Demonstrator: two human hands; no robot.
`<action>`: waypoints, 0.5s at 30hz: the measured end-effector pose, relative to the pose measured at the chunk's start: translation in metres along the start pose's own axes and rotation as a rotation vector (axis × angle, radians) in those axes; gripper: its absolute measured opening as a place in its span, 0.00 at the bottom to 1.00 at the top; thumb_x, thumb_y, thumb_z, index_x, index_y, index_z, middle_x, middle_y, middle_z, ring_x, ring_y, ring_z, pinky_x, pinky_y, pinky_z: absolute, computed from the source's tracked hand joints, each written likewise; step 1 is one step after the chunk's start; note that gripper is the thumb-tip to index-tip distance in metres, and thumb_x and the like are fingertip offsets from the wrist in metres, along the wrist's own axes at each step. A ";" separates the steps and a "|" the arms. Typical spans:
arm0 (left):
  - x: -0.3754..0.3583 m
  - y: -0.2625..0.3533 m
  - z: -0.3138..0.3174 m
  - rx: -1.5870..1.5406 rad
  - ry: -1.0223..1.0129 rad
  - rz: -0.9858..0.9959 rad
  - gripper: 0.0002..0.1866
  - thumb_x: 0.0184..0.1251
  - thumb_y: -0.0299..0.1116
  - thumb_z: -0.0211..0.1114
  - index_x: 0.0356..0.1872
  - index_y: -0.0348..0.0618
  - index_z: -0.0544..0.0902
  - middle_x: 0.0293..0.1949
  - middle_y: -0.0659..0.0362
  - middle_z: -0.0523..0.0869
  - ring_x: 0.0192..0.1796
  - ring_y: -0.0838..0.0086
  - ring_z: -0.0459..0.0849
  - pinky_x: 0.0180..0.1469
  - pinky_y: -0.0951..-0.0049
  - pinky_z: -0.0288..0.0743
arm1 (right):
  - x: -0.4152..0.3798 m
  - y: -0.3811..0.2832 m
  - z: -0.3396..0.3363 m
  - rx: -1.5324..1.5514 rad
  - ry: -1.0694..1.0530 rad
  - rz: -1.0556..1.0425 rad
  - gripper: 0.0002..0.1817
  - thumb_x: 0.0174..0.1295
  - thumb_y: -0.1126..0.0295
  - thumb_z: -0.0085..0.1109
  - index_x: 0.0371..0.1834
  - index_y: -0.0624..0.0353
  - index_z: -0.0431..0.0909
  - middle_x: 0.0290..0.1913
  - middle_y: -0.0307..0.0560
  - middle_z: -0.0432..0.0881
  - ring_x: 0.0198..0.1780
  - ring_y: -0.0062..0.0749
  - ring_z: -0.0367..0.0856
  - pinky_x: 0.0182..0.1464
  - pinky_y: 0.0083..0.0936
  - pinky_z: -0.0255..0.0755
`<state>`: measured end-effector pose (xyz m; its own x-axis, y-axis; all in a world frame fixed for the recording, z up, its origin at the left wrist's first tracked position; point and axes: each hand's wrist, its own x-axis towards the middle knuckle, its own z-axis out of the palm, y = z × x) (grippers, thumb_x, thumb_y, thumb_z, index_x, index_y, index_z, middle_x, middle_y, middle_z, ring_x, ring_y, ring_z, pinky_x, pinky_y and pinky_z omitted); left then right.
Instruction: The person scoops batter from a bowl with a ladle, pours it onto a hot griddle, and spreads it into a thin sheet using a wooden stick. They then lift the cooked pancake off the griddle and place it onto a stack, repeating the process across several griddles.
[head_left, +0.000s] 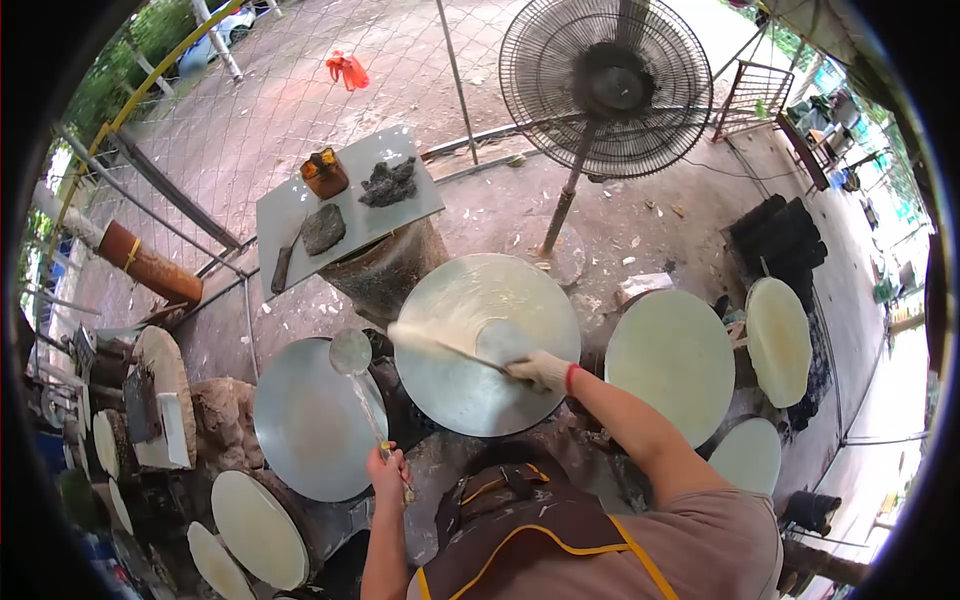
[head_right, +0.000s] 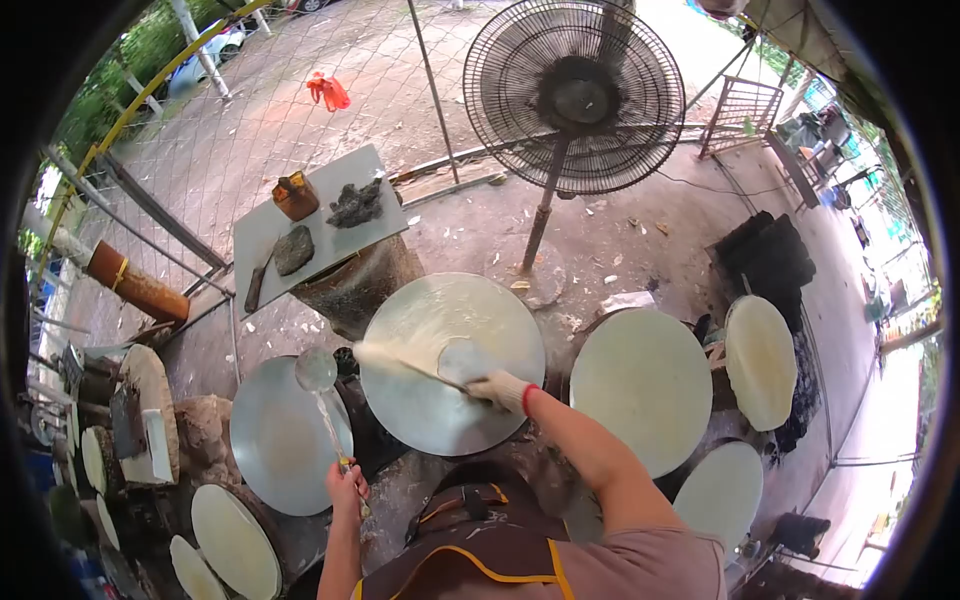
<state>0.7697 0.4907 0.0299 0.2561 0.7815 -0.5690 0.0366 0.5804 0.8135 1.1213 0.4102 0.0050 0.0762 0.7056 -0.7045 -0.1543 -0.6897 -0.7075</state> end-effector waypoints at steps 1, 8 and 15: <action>-0.004 -0.001 0.001 0.017 0.014 0.005 0.10 0.60 0.22 0.52 0.43 0.39 0.67 0.16 0.64 0.66 0.12 0.81 0.64 0.13 0.78 0.60 | -0.008 0.008 -0.010 -0.012 -0.064 0.035 0.18 0.59 0.59 0.57 0.50 0.53 0.80 0.23 0.31 0.71 0.21 0.14 0.66 0.19 0.16 0.57; -0.040 -0.033 0.008 0.256 0.136 0.087 0.11 0.60 0.22 0.52 0.44 0.40 0.67 0.18 0.64 0.68 0.13 0.81 0.66 0.14 0.78 0.60 | 0.031 -0.034 -0.024 -0.198 0.006 -0.021 0.17 0.59 0.58 0.56 0.47 0.52 0.81 0.24 0.33 0.74 0.18 0.16 0.63 0.18 0.19 0.58; -0.095 -0.074 0.025 0.956 0.137 0.342 0.16 0.56 0.29 0.58 0.45 0.37 0.68 0.27 0.43 0.79 0.29 0.47 0.79 0.32 0.53 0.70 | -0.048 0.011 -0.086 -0.078 -0.152 0.124 0.17 0.59 0.58 0.60 0.47 0.54 0.80 0.21 0.34 0.73 0.16 0.15 0.61 0.15 0.18 0.54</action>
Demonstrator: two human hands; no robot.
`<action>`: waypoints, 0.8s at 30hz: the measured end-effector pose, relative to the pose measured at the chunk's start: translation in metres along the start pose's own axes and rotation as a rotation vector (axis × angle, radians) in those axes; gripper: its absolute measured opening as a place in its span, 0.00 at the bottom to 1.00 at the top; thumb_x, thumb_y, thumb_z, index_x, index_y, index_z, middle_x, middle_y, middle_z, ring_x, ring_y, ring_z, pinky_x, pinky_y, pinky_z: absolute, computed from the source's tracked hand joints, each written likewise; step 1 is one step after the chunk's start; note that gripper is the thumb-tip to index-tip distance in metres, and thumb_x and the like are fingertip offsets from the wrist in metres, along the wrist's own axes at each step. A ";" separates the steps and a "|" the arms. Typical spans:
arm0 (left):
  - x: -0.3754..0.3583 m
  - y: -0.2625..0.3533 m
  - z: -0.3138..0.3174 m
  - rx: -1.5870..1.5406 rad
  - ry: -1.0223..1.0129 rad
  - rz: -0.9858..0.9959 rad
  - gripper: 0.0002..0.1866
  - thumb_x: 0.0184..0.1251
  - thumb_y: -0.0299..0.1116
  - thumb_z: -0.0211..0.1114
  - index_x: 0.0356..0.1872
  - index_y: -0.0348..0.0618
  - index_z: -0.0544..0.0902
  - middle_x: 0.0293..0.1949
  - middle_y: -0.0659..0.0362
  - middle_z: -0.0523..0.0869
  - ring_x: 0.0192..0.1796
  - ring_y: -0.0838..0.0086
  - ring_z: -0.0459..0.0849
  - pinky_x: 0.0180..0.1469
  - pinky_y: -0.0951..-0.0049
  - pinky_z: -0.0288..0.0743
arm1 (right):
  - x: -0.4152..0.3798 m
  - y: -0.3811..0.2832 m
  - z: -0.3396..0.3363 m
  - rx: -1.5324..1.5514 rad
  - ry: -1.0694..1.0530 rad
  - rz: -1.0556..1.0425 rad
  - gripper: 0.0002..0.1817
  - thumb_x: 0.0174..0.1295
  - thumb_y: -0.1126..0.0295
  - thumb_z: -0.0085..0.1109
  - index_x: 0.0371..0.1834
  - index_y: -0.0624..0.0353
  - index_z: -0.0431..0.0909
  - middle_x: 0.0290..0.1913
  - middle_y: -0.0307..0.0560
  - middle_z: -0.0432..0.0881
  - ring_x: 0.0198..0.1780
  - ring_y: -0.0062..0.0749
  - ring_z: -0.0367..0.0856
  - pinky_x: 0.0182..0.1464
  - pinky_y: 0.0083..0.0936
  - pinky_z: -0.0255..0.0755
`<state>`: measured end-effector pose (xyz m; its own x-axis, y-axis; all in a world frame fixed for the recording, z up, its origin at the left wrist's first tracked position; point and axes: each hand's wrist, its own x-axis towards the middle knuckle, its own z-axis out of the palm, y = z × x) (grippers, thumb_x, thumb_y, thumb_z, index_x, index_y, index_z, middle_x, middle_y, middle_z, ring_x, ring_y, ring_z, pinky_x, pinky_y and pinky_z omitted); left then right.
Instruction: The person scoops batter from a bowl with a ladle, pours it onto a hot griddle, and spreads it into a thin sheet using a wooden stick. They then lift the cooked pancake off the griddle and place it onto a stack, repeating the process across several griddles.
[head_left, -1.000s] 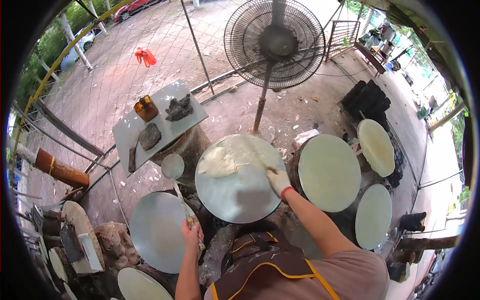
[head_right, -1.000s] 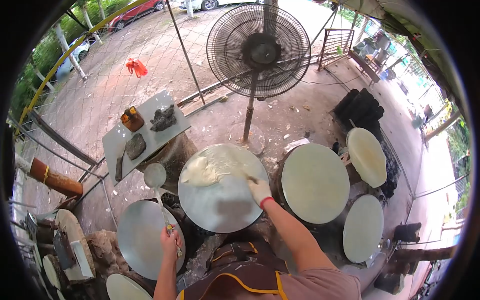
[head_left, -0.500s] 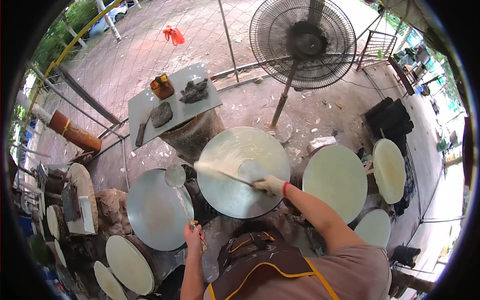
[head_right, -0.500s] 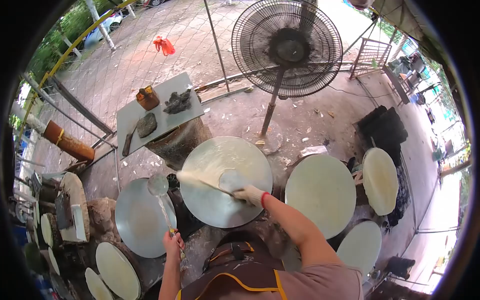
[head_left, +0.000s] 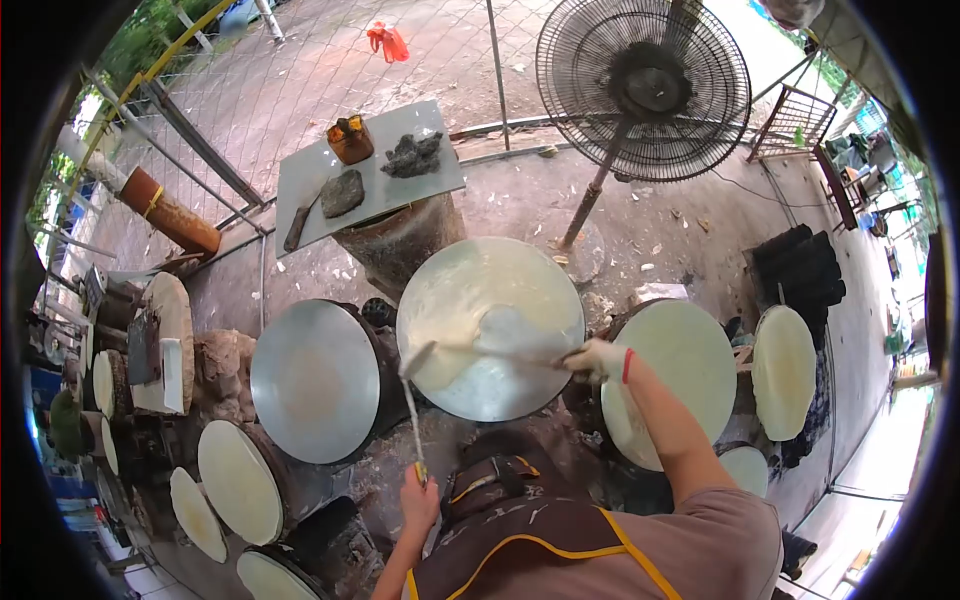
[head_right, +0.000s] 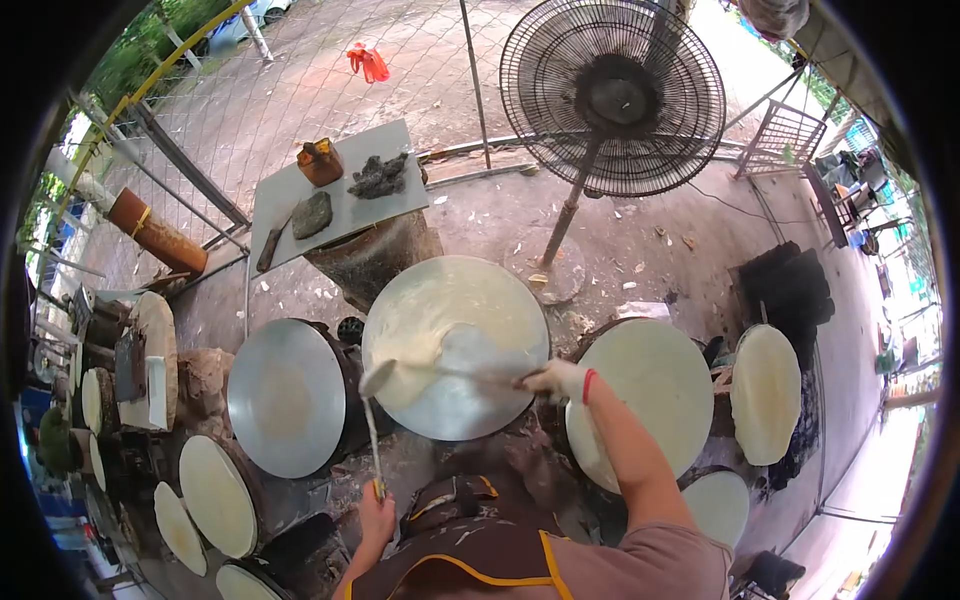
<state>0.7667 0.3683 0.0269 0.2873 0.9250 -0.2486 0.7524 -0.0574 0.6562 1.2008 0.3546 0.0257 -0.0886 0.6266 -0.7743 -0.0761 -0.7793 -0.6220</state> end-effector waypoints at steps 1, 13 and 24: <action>-0.010 -0.009 0.007 0.082 -0.032 -0.003 0.16 0.56 0.29 0.58 0.45 0.37 0.68 0.28 0.42 0.79 0.30 0.45 0.78 0.32 0.51 0.70 | 0.013 0.004 -0.008 0.168 0.137 -0.064 0.16 0.59 0.59 0.59 0.47 0.54 0.81 0.21 0.34 0.73 0.16 0.15 0.61 0.15 0.18 0.54; -0.066 -0.010 0.029 0.201 -0.014 0.067 0.20 0.54 0.25 0.56 0.50 0.36 0.66 0.32 0.38 0.78 0.33 0.41 0.77 0.33 0.47 0.69 | 0.038 -0.002 0.012 0.043 0.166 -0.218 0.19 0.59 0.56 0.58 0.50 0.54 0.78 0.19 0.33 0.69 0.14 0.15 0.61 0.14 0.17 0.54; -0.062 -0.007 0.009 0.202 -0.067 0.099 0.15 0.54 0.25 0.57 0.44 0.37 0.69 0.32 0.39 0.78 0.35 0.41 0.77 0.35 0.49 0.69 | 0.027 0.047 0.049 0.064 0.313 -0.248 0.16 0.59 0.59 0.59 0.47 0.55 0.80 0.21 0.34 0.74 0.16 0.17 0.63 0.16 0.18 0.55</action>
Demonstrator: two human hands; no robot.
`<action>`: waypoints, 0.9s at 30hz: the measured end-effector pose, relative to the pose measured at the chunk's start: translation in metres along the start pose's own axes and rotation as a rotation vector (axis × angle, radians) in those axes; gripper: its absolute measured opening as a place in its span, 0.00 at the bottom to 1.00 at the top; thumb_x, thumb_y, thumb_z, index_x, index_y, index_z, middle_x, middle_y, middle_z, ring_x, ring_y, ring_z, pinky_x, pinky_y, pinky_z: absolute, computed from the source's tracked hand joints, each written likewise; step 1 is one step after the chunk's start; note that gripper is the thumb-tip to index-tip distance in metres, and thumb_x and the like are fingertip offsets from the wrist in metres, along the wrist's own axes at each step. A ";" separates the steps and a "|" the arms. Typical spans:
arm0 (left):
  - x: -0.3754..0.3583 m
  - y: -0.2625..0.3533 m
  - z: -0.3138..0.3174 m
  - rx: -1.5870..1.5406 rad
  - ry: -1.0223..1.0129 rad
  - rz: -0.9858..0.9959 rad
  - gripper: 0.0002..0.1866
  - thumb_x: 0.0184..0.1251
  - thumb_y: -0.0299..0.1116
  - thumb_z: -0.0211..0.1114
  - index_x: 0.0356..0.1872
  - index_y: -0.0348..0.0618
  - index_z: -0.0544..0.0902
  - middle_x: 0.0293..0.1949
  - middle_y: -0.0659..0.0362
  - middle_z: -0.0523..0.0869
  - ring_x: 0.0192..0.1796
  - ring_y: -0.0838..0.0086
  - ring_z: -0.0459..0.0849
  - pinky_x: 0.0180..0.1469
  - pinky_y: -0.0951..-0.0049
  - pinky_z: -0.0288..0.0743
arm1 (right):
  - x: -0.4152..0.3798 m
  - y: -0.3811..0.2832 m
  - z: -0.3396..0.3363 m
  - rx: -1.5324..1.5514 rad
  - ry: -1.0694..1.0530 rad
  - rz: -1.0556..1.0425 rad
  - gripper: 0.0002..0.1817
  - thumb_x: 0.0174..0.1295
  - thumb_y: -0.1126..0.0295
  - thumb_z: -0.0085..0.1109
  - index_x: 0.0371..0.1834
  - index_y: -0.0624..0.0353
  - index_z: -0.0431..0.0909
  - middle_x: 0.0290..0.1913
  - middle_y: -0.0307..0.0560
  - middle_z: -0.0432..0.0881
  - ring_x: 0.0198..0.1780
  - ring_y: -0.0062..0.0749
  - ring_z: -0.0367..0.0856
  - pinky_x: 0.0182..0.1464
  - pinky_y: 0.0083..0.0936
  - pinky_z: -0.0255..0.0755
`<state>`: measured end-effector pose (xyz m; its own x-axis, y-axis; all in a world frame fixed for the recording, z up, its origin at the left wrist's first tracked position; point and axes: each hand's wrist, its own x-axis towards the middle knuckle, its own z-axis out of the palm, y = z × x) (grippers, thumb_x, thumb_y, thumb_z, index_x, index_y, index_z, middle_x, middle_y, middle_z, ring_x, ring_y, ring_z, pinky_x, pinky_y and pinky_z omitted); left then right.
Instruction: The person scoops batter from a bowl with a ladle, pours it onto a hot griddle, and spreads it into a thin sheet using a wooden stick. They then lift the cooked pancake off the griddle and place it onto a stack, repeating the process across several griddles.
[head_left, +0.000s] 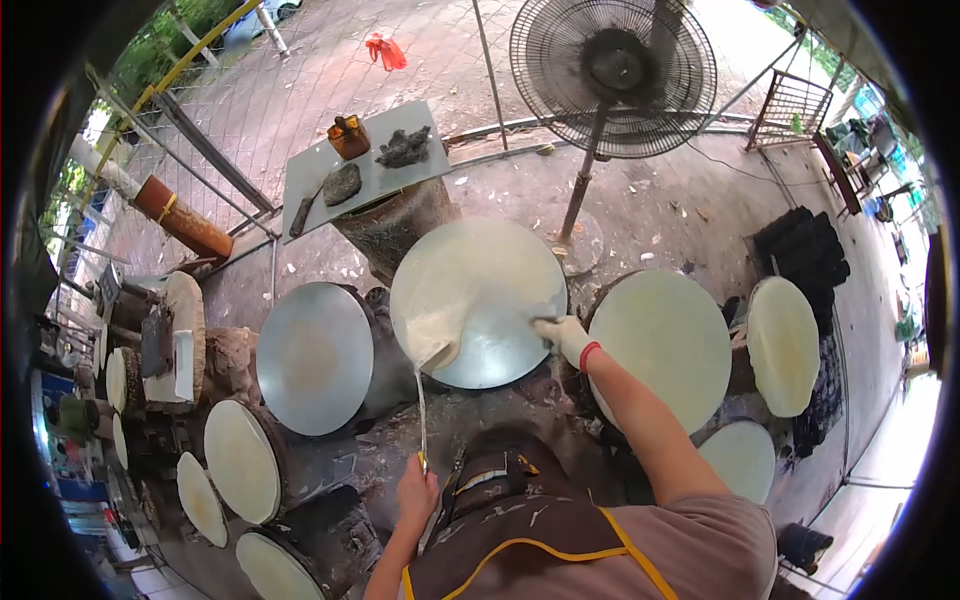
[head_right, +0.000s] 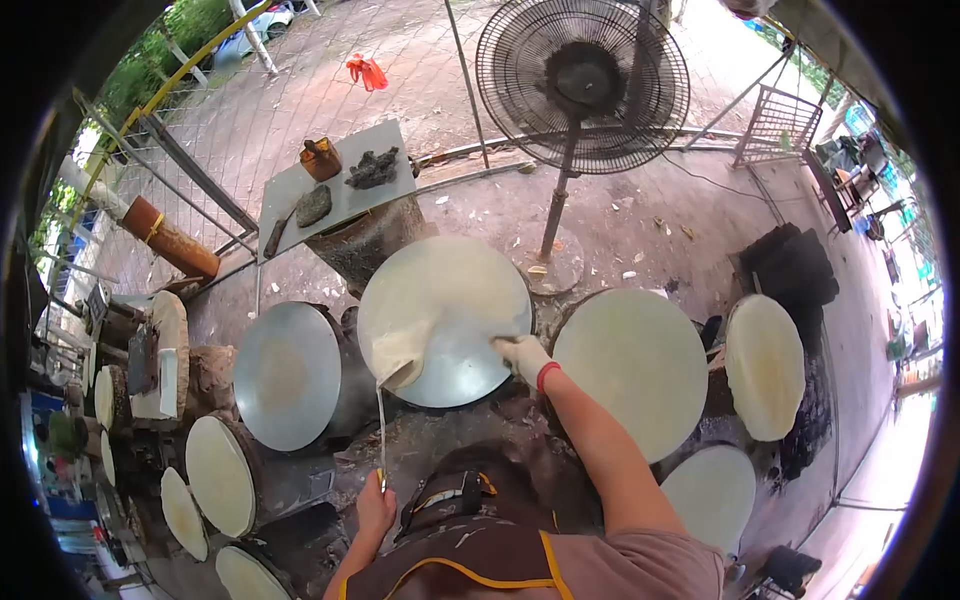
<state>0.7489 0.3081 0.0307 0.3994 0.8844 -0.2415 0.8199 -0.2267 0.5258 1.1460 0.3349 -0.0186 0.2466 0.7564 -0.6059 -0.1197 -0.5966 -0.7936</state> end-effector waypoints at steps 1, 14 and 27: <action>0.001 -0.005 0.000 -0.005 0.007 0.022 0.14 0.55 0.26 0.57 0.44 0.37 0.69 0.32 0.39 0.78 0.35 0.41 0.77 0.35 0.49 0.69 | -0.007 0.002 0.008 0.029 0.077 0.022 0.17 0.59 0.59 0.60 0.47 0.55 0.80 0.21 0.35 0.74 0.16 0.17 0.63 0.16 0.17 0.55; 0.026 -0.069 -0.101 -0.790 -0.216 0.118 0.15 0.61 0.26 0.58 0.49 0.37 0.72 0.23 0.60 0.74 0.17 0.79 0.71 0.19 0.76 0.65 | -0.078 0.096 0.233 0.673 0.137 0.049 0.20 0.64 0.64 0.54 0.57 0.56 0.69 0.28 0.33 0.72 0.22 0.18 0.69 0.20 0.16 0.63; -0.032 -0.201 -0.200 -1.305 -0.058 -0.079 0.10 0.63 0.25 0.51 0.45 0.36 0.67 0.18 0.63 0.65 0.09 0.81 0.64 0.10 0.81 0.60 | -0.015 0.048 0.414 0.100 0.893 -0.015 0.19 0.64 0.57 0.47 0.47 0.60 0.77 0.32 0.59 0.81 0.38 0.49 0.82 0.41 0.39 0.72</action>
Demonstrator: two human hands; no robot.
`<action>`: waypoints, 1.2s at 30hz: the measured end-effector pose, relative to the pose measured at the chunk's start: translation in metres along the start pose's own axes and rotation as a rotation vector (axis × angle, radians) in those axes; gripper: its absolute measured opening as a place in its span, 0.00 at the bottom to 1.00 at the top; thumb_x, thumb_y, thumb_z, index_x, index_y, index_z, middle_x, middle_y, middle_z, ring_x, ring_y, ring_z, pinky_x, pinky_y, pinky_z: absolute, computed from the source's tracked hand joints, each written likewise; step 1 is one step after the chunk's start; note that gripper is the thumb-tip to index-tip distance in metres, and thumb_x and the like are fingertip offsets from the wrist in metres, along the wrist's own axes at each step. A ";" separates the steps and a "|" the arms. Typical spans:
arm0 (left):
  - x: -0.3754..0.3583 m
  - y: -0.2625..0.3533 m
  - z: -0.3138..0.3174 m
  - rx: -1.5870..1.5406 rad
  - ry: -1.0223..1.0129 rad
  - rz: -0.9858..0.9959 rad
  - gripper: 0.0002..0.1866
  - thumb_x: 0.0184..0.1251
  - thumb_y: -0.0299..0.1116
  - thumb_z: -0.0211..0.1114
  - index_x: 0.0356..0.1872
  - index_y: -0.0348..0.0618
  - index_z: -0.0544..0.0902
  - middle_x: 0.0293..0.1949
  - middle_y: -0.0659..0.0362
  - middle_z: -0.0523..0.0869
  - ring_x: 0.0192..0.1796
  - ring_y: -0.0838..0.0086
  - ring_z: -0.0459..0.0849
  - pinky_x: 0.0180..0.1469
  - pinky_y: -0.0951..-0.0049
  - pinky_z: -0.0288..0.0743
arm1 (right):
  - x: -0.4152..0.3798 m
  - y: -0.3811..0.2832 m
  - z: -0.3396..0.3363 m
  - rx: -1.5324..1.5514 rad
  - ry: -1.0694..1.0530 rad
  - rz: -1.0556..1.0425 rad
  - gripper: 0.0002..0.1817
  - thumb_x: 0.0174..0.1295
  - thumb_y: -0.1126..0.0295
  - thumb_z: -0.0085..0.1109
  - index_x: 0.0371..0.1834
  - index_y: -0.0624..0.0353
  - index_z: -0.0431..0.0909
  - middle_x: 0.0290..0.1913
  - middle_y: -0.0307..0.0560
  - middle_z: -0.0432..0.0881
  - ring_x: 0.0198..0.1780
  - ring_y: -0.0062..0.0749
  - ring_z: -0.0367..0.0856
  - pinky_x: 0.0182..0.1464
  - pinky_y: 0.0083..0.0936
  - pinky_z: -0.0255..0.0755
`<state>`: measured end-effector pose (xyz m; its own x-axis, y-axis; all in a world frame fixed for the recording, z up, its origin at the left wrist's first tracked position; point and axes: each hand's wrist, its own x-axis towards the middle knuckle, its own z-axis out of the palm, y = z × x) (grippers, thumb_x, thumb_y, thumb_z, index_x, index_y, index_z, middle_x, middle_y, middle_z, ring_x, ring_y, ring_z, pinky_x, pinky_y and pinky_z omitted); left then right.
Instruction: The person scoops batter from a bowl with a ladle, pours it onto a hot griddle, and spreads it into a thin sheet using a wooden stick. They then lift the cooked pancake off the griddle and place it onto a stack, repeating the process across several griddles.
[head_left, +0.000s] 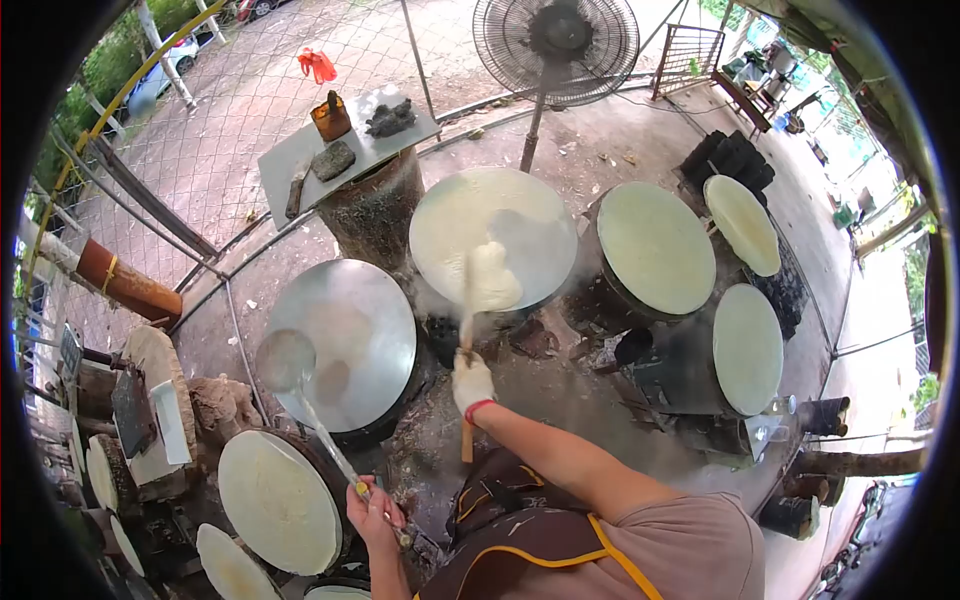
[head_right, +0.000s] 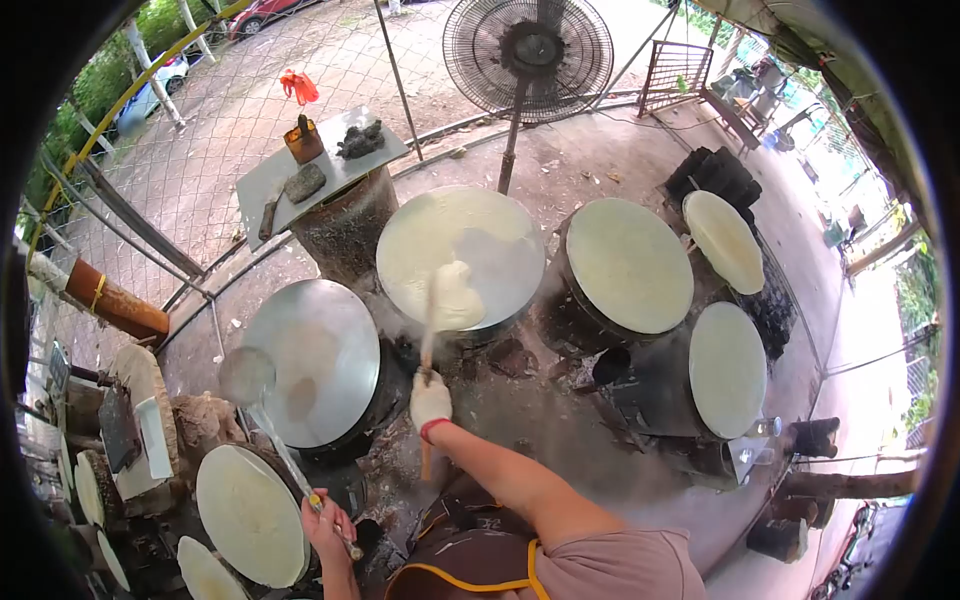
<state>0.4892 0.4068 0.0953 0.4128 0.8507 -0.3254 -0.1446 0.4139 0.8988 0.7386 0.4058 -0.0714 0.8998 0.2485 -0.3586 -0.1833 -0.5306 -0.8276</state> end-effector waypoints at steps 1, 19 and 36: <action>-0.005 -0.002 -0.007 -0.009 0.035 -0.039 0.10 0.63 0.25 0.51 0.45 0.36 0.67 0.18 0.63 0.64 0.09 0.80 0.64 0.10 0.80 0.60 | 0.007 -0.001 0.005 0.046 -0.065 -0.074 0.20 0.64 0.56 0.47 0.47 0.60 0.77 0.35 0.61 0.81 0.41 0.52 0.81 0.43 0.40 0.72; -0.026 -0.026 0.036 -0.132 -0.073 -0.105 0.13 0.63 0.22 0.52 0.49 0.39 0.68 0.17 0.63 0.64 0.09 0.80 0.63 0.08 0.79 0.60 | 0.077 0.030 -0.120 -0.144 -0.201 -0.095 0.24 0.64 0.53 0.43 0.47 0.64 0.75 0.47 0.65 0.77 0.53 0.57 0.73 0.53 0.41 0.66; -0.047 -0.074 0.236 -0.379 -0.115 -0.158 0.10 0.68 0.30 0.52 0.47 0.40 0.71 0.20 0.62 0.66 0.12 0.80 0.63 0.11 0.79 0.60 | 0.191 0.045 -0.284 -0.414 -0.434 -0.307 0.17 0.64 0.58 0.45 0.44 0.59 0.74 0.39 0.64 0.79 0.44 0.58 0.77 0.46 0.48 0.70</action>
<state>0.6932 0.2599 0.1133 0.5512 0.7343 -0.3961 -0.3831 0.6445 0.6617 1.0145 0.1992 -0.0550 0.6301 0.6950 -0.3464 0.3001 -0.6294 -0.7168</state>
